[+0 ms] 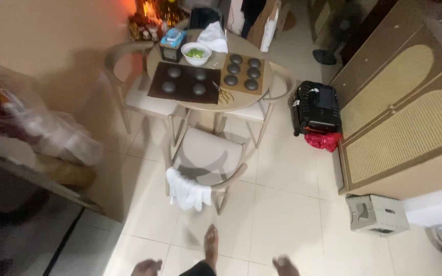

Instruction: Preparing dough buns by spraying them with liquid and sprinkling sesame seeds before placing the tray into the oven.

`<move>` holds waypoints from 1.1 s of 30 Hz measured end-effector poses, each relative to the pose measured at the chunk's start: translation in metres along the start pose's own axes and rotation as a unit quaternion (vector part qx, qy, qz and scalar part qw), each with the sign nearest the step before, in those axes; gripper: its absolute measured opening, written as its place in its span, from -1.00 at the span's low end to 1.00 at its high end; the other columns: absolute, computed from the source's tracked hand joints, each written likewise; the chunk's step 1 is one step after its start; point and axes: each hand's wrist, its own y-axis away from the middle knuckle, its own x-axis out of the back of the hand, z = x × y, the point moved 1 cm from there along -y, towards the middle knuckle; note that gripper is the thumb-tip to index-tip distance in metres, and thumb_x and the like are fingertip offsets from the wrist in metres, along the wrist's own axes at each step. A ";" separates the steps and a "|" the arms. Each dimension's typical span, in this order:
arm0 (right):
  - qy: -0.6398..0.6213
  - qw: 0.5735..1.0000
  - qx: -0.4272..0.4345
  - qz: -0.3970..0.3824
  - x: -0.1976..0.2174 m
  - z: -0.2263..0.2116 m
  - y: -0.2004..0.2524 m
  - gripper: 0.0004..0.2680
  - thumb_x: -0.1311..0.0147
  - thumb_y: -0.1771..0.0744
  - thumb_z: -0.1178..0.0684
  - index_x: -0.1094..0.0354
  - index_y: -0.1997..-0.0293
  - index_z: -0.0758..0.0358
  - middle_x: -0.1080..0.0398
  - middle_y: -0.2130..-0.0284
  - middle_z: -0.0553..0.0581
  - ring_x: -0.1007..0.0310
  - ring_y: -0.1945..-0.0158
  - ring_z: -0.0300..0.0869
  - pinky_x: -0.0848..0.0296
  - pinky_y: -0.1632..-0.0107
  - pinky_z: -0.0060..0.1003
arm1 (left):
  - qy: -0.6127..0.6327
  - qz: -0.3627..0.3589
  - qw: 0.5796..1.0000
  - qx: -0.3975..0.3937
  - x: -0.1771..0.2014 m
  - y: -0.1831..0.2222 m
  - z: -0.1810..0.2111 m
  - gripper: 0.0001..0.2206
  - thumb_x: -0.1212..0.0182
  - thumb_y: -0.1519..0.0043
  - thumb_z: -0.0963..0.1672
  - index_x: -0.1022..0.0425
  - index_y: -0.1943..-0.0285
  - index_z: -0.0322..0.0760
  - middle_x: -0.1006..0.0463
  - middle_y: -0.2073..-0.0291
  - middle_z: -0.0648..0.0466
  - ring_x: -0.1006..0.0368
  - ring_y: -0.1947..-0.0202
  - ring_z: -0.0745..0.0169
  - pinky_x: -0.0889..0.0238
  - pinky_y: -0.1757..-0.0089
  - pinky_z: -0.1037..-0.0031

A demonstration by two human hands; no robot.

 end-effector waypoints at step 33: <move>-0.229 0.951 0.206 -0.023 0.264 -0.474 -0.744 -0.56 -0.21 -0.30 0.00 -0.15 -0.27 0.33 -0.42 0.07 0.27 -0.58 0.12 0.00 -0.63 0.15 -0.14 | 0.417 0.223 0.880 0.045 -0.064 -0.313 0.656 -0.65 -0.09 -0.32 -0.16 -0.38 -0.21 -0.60 -0.59 0.02 -0.19 -0.54 0.02 0.02 -0.43 -0.01 0.25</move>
